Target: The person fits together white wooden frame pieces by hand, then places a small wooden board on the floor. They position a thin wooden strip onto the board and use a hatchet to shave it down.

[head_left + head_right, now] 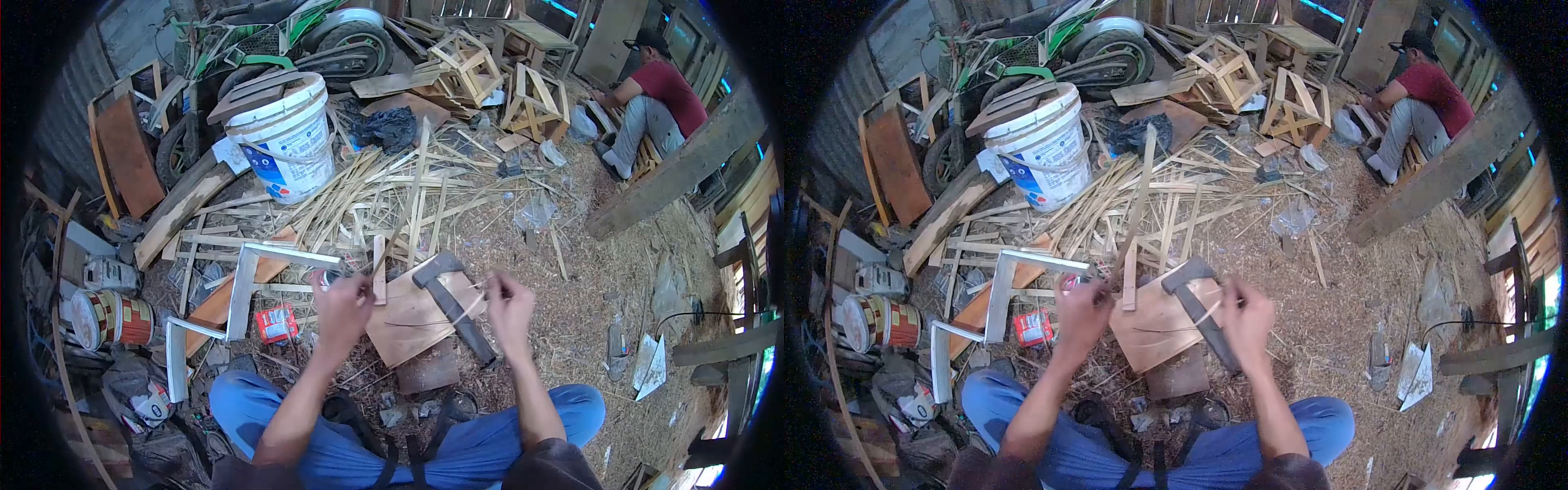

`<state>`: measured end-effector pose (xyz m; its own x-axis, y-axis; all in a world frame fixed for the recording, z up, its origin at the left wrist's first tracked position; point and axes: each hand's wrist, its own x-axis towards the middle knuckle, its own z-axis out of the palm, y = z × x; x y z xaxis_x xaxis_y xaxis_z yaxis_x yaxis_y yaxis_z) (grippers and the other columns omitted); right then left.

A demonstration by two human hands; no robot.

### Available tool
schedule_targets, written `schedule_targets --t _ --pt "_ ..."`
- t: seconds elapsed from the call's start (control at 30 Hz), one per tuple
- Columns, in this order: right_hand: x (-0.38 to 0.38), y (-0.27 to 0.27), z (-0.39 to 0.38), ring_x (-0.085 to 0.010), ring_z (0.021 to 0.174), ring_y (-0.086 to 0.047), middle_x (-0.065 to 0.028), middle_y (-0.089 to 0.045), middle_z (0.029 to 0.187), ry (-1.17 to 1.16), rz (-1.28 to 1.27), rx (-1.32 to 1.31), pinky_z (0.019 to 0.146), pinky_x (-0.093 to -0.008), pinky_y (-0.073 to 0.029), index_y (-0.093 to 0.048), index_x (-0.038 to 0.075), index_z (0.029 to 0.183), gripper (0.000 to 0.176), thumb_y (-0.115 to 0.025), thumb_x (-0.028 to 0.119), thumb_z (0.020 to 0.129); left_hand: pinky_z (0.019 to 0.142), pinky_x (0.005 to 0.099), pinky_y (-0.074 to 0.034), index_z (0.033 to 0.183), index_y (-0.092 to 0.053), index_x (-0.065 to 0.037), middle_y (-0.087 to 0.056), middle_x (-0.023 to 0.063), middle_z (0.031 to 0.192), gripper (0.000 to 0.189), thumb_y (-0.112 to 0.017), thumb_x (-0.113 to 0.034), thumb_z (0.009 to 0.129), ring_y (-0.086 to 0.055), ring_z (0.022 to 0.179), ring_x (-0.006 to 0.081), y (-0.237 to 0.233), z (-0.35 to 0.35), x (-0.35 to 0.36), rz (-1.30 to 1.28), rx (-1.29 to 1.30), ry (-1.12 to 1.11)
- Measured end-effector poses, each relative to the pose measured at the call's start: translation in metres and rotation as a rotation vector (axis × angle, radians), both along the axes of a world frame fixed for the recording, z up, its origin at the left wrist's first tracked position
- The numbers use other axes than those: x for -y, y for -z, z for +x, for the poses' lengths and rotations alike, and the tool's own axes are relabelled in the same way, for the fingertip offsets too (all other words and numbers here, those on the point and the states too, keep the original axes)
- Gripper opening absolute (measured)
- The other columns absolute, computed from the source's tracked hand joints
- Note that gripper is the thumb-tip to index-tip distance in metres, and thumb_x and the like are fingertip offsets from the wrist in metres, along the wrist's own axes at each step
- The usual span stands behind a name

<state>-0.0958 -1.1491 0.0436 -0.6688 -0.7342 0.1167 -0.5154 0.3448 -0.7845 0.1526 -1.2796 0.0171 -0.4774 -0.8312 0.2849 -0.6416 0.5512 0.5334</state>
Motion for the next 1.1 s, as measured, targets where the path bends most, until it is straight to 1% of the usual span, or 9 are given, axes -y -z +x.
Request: schedule_targets --t 0.17,0.3,0.43,0.57,0.73,0.87,0.97,1.03,1.1 --pt "-0.012 0.002 -0.042 -0.0366 0.072 -0.073 -0.0196 -0.073 0.079 0.203 0.252 -0.385 0.07 -0.0448 -0.057 -0.077 0.005 0.107 0.028 -0.064 0.025 0.093 0.108 0.0502 -0.033 0.094 -0.073 -0.006 -0.069 0.0106 0.083 0.011 -0.069 -0.013 0.087 -0.066 0.085 0.0294 0.0 0.018 0.019 -0.196 0.028 -0.057" --pt "-0.018 0.005 -0.059 -0.0368 0.076 -0.073 -0.0193 -0.073 0.08 0.276 0.29 -0.335 0.072 -0.0458 -0.057 -0.078 0.006 0.104 0.026 -0.064 0.025 0.093 0.107 0.0534 -0.034 0.1 -0.072 -0.006 -0.068 0.012 0.094 0.013 -0.065 -0.013 0.091 -0.063 0.097 0.0299 -0.013 0.035 0.033 -0.157 0.134 -0.221" --pt "-0.014 0.021 -0.042 -0.0384 0.079 -0.072 -0.02 -0.073 0.083 -0.008 0.271 -0.327 0.073 -0.0476 -0.057 -0.077 0.007 0.101 0.023 -0.064 0.024 0.092 0.103 0.053 -0.035 0.107 -0.071 -0.007 -0.066 0.0124 0.097 0.016 -0.06 -0.013 0.097 -0.06 0.101 0.0304 -0.015 0.016 0.022 -0.155 0.017 -0.075" --pt "-0.008 0.024 -0.001 -0.0399 0.081 -0.071 -0.0203 -0.073 0.084 -0.271 0.273 -0.234 0.074 -0.0496 -0.056 -0.077 0.007 0.098 0.023 -0.062 0.024 0.092 0.084 0.0505 -0.05 0.115 -0.068 -0.003 -0.068 0.0214 0.101 0.021 -0.057 -0.008 0.098 -0.066 0.094 0.0407 -0.012 0.004 0.009 0.085 -0.13 -0.019" --pt "-0.023 0.052 -0.061 -0.0431 0.079 -0.071 -0.0243 -0.072 0.082 0.119 0.49 -0.477 0.072 -0.0517 -0.056 -0.076 0.004 0.092 0.026 -0.058 0.024 0.092 0.079 0.0523 -0.051 0.106 -0.072 -0.001 -0.071 0.0252 0.093 0.021 -0.061 0.002 0.088 -0.068 0.086 0.0429 0.005 0.048 0.043 -0.039 -0.056 -0.324" --pt "-0.029 0.068 -0.087 -0.0419 0.073 -0.071 -0.0214 -0.072 0.076 0.232 0.516 -0.567 0.07 -0.051 -0.056 -0.076 0.005 0.086 0.026 -0.06 0.024 0.091 0.076 0.053 -0.05 0.103 -0.072 -0.004 -0.069 0.0227 0.088 0.025 -0.059 0.006 0.084 -0.066 0.081 0.0433 -0.007 0.063 0.041 -0.087 0.046 -0.328" --pt "-0.018 0.073 -0.067 -0.041 0.096 -0.071 -0.0241 -0.073 0.099 0.103 0.766 -0.349 0.086 -0.0533 -0.054 -0.074 0.003 0.104 0.029 -0.063 0.024 0.088 0.082 0.0498 -0.049 0.106 -0.071 -0.005 -0.07 0.0201 0.094 0.03 -0.06 0.005 0.08 -0.065 0.089 0.0406 0.01 0.05 0.029 -0.047 0.053 -0.079" --pt "-0.008 0.074 -0.033 -0.0421 0.13 -0.053 -0.0264 -0.056 0.14 -0.05 0.549 -0.603 0.108 -0.0577 -0.039 -0.056 0.002 0.139 0.056 -0.067 0.02 0.087 0.087 0.0488 -0.047 0.107 -0.071 -0.006 -0.07 0.0184 0.098 0.032 -0.061 0.005 0.079 -0.064 0.095 0.0383 0.007 0.036 0.018 0.014 0.053 0.028" --pt "0.004 0.045 -0.012 -0.044 0.147 -0.028 -0.0229 -0.03 0.161 -0.134 0.455 -0.48 0.119 -0.0604 -0.021 -0.028 0.005 0.158 0.083 -0.068 0.015 0.086 0.092 0.0478 -0.046 0.109 -0.071 -0.008 -0.07 0.0168 0.102 0.034 -0.061 0.004 0.078 -0.063 0.101 0.0361 0.005 0.03 0.016 0.064 0.052 0.13"
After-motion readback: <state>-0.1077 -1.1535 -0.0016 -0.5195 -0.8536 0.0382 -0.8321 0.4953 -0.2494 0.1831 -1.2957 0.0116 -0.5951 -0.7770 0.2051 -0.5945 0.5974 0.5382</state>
